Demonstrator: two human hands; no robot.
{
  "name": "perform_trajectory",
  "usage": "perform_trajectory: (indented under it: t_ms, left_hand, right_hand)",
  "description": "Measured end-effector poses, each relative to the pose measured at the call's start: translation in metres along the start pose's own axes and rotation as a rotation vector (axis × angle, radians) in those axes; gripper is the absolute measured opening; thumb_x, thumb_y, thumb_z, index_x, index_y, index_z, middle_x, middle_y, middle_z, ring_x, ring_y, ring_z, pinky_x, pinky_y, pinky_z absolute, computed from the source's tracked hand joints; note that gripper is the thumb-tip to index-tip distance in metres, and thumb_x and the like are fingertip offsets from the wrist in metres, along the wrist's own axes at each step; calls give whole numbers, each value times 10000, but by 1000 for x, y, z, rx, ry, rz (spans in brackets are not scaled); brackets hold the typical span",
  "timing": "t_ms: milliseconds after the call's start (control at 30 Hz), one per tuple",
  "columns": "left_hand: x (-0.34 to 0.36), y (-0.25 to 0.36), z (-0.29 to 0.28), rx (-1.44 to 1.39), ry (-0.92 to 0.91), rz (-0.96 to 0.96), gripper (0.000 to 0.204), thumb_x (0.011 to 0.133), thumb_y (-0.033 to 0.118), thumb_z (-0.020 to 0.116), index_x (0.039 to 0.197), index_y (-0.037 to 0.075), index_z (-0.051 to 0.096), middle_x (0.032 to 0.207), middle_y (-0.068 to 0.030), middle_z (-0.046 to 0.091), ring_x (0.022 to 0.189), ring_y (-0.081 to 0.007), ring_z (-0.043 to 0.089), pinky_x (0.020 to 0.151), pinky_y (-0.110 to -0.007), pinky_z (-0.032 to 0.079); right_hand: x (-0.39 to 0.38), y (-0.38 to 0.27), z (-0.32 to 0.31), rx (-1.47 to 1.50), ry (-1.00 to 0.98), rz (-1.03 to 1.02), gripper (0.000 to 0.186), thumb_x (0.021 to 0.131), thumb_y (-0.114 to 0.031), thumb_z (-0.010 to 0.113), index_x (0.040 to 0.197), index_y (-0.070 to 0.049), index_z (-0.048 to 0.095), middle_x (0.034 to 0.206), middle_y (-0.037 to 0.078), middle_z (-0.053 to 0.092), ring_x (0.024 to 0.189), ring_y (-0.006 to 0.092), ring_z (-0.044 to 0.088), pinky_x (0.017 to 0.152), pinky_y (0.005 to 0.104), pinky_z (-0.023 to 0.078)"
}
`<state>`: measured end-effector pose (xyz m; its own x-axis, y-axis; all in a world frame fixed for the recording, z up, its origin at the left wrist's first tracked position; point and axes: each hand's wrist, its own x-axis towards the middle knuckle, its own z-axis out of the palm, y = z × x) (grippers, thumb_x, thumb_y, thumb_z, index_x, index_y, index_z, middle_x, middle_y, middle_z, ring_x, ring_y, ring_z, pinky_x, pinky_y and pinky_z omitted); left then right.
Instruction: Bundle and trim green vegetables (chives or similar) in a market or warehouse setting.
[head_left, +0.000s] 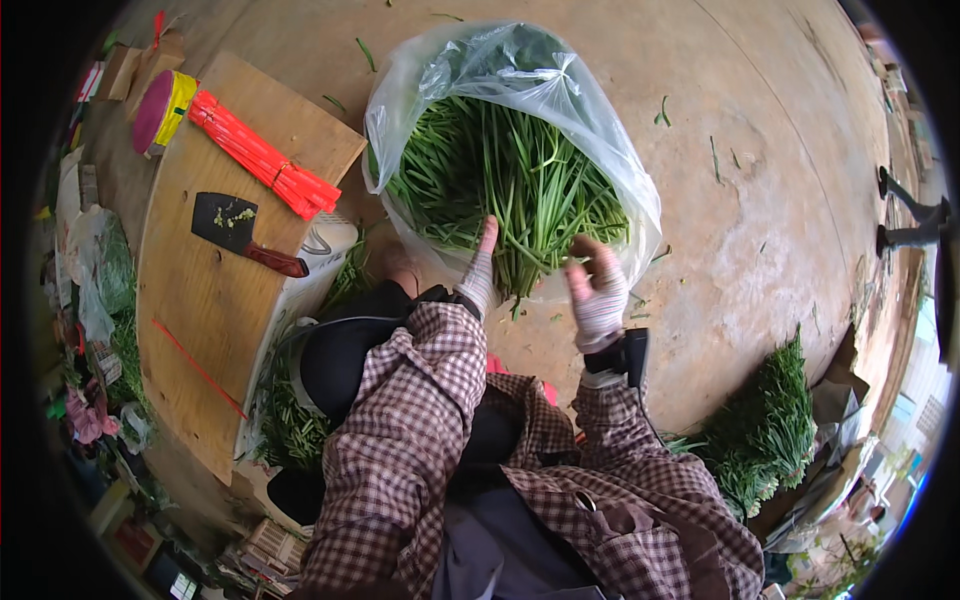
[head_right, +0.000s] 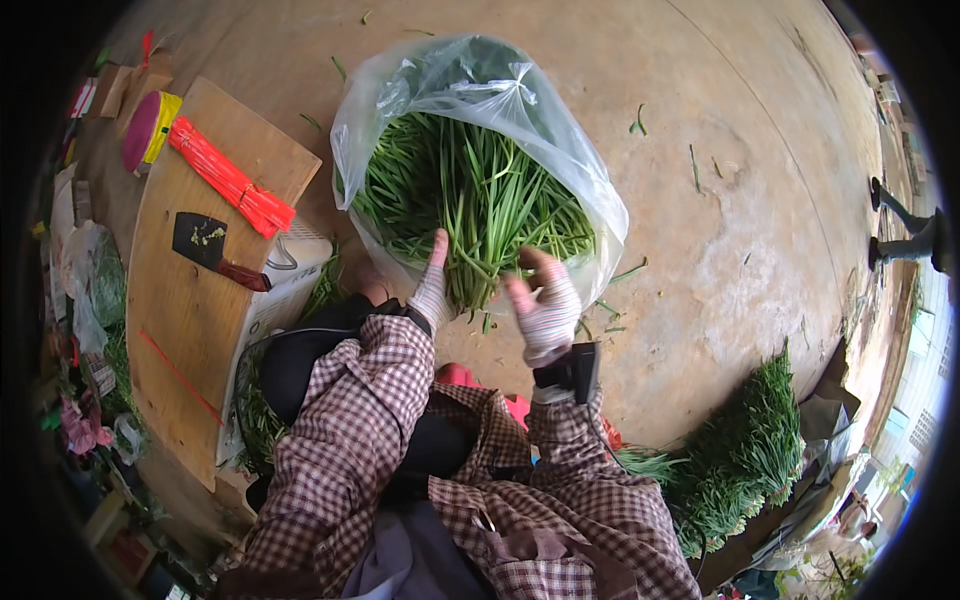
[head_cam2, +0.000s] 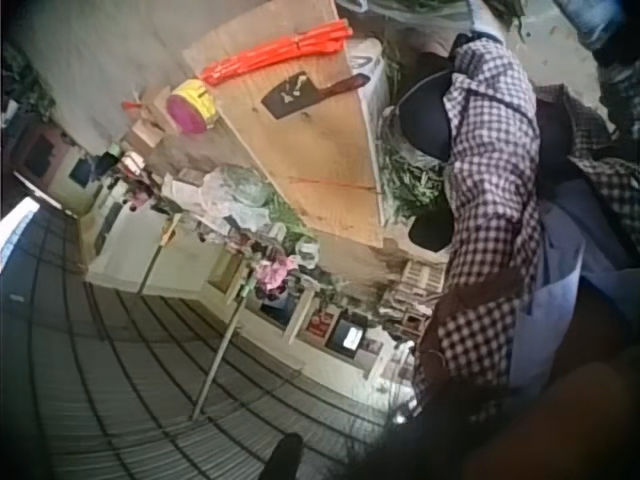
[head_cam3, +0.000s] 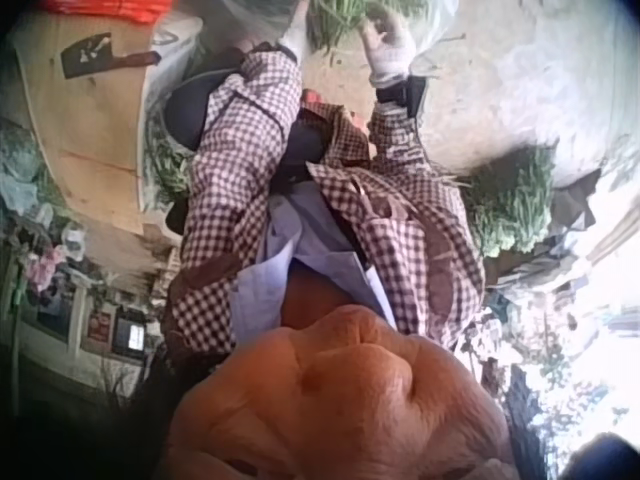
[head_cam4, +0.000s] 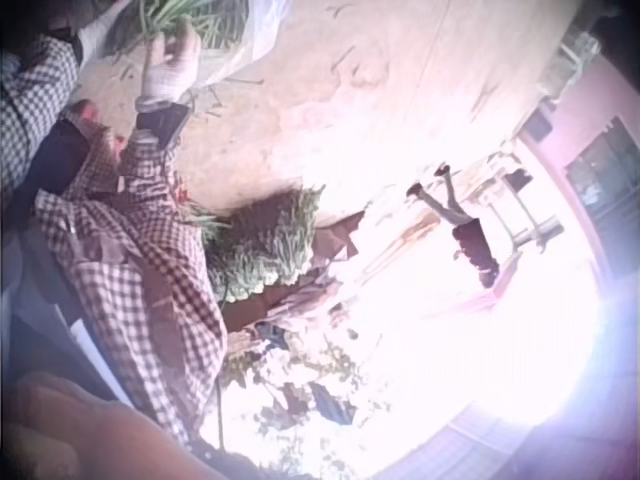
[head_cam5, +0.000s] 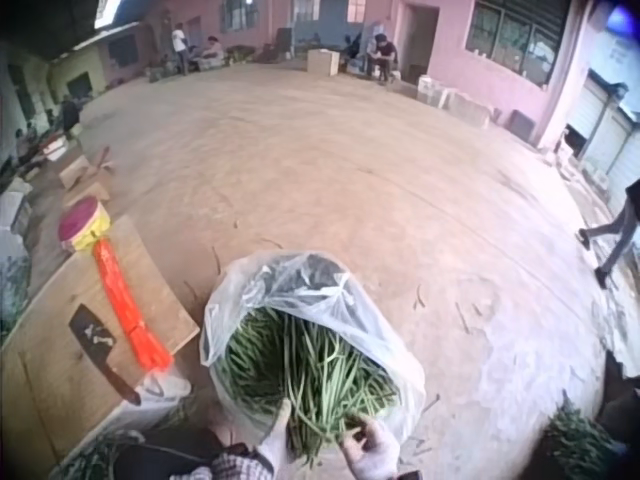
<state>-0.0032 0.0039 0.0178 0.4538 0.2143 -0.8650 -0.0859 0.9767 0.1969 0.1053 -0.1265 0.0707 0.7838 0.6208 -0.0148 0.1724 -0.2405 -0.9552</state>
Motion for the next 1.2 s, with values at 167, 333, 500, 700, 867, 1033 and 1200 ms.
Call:
perform_trajectory:
  t_ms: [167,333,500,700,867,1033,1200]
  left_hand:
    - [-25,6,10,253,-213,-49,635,709,565,713,1015,20,598,954,-106,644,800,-223,629,692,-324,540]
    - [-17,19,13,313,-284,-68,501,666,399,810,971,39,642,940,-63,652,790,-196,604,733,-332,496]
    - [-4,10,-2,582,-184,90,327,694,266,768,941,74,675,968,-32,660,919,-194,585,887,-328,427]
    - [-3,25,7,360,-493,-85,256,761,229,743,907,52,631,815,-25,658,706,-149,622,667,-272,522]
    - [-20,28,30,413,-314,-4,190,823,211,647,932,58,615,761,-32,636,587,-156,612,526,-252,479]
    - [-56,31,57,380,-280,-62,202,826,262,644,897,85,577,707,-26,604,538,-134,579,458,-249,463]
    - [-213,61,35,489,-246,-238,198,774,115,665,910,-9,593,680,-83,599,565,-170,591,520,-278,502]
  right_hand:
    - [-12,-26,53,-611,-237,-221,130,778,-140,644,906,-140,620,836,99,610,709,321,602,595,426,487]
    - [-20,-3,22,321,107,256,130,865,-68,581,965,5,619,805,31,623,720,91,560,646,226,467]
    - [13,23,40,517,-200,592,789,850,-518,587,1368,24,339,1061,108,612,922,180,587,768,318,486]
    - [46,33,31,196,-630,403,720,870,-494,560,1332,24,370,1078,151,612,970,208,596,835,286,472]
    - [53,68,13,-51,-256,608,286,869,-245,538,1036,-29,624,905,102,667,858,202,616,744,329,471]
    - [107,110,28,-415,-538,337,358,819,-305,555,1075,-66,624,1001,156,654,883,293,620,778,380,484]
    - [116,117,-14,-694,-443,494,355,808,-308,578,1066,-68,620,993,135,651,885,288,619,774,377,485]
